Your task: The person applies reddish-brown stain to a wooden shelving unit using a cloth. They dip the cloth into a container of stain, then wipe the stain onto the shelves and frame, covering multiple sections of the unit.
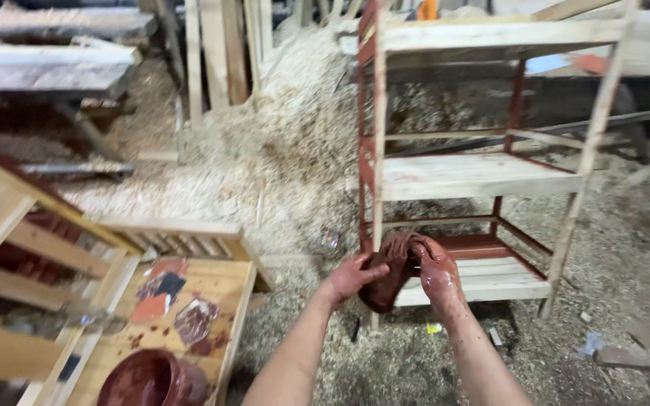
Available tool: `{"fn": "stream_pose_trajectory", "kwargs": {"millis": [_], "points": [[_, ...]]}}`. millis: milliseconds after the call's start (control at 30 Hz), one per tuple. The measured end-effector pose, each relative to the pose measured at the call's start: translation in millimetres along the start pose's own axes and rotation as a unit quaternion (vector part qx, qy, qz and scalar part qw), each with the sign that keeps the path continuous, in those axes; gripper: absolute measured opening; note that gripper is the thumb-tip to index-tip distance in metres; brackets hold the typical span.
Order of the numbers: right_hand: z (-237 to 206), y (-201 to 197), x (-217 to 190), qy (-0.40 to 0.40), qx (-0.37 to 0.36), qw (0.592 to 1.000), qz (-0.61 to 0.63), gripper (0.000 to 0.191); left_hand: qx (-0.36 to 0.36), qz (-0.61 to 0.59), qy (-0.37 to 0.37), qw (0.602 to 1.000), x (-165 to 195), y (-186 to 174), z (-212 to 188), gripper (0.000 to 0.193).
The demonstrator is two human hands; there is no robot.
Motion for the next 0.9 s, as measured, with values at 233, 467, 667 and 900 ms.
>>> {"fn": "stream_pose_trajectory", "kwargs": {"millis": [233, 467, 667, 900], "points": [[8.7, -64.0, -72.1, -0.067, -0.023, 0.997, 0.02, 0.029, 0.023, 0.185, -0.061, 0.981, 65.5, 7.9, 59.3, 0.062], [31.7, -103.4, -149.3, -0.133, -0.033, 0.99, -0.037, 0.025, -0.028, 0.189, 0.14, 0.971, 174.8, 30.7, 95.2, 0.092], [66.6, -121.9, -168.3, -0.178, -0.031, 0.978, 0.106, 0.024, -0.025, 0.297, 0.158, 0.941, 223.9, 22.4, 125.4, 0.077], [113.6, -151.8, -127.5, -0.186, 0.06, 0.958, 0.211, 0.024, -0.106, 0.284, 0.211, 0.929, 242.5, 49.0, 152.7, 0.073]]}}
Point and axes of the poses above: each hand's wrist, its own z-axis towards the middle knuckle, its own y-axis out of the palm, x = y × z, the point moved 8 cm from there along z, towards the middle knuckle, and after that the axes turned 10 degrees about z, right-handed, at the moved point
